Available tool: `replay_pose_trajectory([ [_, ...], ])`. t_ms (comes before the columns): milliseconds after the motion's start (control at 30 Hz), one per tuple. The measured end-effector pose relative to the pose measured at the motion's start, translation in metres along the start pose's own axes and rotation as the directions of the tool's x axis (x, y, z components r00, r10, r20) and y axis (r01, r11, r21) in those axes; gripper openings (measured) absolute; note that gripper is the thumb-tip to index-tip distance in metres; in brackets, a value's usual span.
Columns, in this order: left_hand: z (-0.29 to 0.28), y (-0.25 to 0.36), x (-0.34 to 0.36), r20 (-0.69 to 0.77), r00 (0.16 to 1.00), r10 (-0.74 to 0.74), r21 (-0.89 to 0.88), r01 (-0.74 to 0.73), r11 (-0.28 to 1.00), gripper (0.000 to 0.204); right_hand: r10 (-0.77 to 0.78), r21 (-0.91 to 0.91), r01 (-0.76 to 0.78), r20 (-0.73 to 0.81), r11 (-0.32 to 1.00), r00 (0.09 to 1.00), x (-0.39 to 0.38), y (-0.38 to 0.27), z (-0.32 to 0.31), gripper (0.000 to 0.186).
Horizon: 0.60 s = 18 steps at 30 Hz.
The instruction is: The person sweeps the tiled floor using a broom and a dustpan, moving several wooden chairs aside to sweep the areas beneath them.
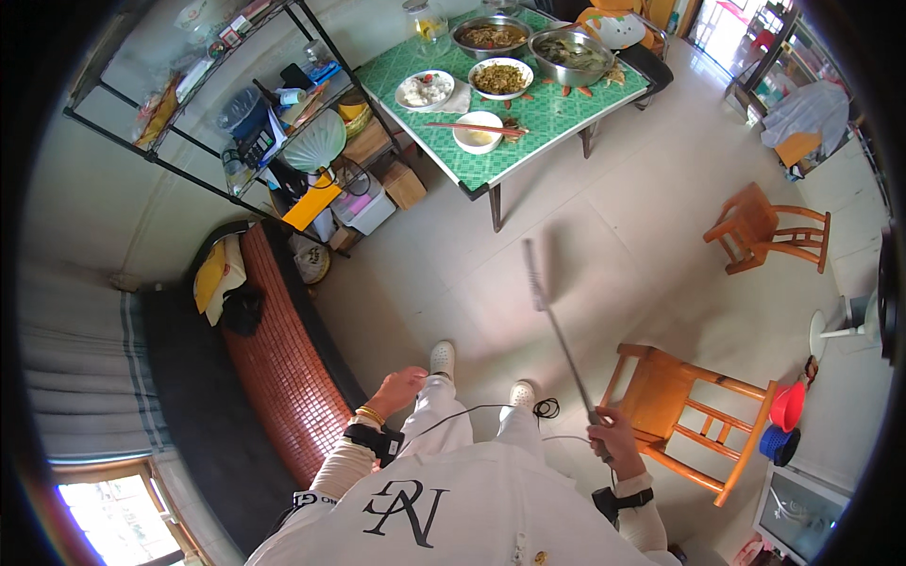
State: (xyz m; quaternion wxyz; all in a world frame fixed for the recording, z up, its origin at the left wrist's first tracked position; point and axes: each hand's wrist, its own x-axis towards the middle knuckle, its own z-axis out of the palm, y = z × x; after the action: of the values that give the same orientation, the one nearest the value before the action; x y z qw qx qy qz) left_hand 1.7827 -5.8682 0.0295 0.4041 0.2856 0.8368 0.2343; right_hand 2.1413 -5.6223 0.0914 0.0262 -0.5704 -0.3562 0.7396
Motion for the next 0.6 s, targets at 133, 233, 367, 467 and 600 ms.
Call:
replay_pose_trajectory([
  [133, -0.040, -0.023, 0.012, 0.021, 1.000, 0.020, 0.082, -0.022, 0.996, 0.025, 0.120, -0.107, -0.098, 0.229, 0.989, 0.966, 0.031, -0.008, 0.099, 0.045],
  [233, -0.069, -0.072, 0.002, -0.032, 0.999, -0.021, 0.042, 0.022, 0.999, 0.024, 0.195, -0.211, -0.114, 0.419, 0.971, 0.887, 0.073, -0.012, 0.181, 0.045],
  [367, -0.118, -0.108, -0.004, -0.071, 0.989, -0.132, -0.014, 0.131, 0.991, 0.024, 0.156, -0.107, -0.114, 0.649, 0.988, 0.745, 0.159, -0.006, 0.286, 0.019],
  [467, -0.152, -0.145, -0.022, -0.111, 0.960, -0.257, -0.012, 0.257, 0.966, 0.024, 0.268, -0.076, -0.298, 0.680, 0.951, 0.683, 0.211, -0.008, 0.364, 0.003],
  [600, -0.175, -0.195, -0.042, -0.140, 0.941, -0.307, -0.091, 0.296, 0.951, 0.024, 0.154, 0.156, -0.389, 0.738, 0.908, 0.657, 0.266, -0.010, 0.407, 0.008],
])
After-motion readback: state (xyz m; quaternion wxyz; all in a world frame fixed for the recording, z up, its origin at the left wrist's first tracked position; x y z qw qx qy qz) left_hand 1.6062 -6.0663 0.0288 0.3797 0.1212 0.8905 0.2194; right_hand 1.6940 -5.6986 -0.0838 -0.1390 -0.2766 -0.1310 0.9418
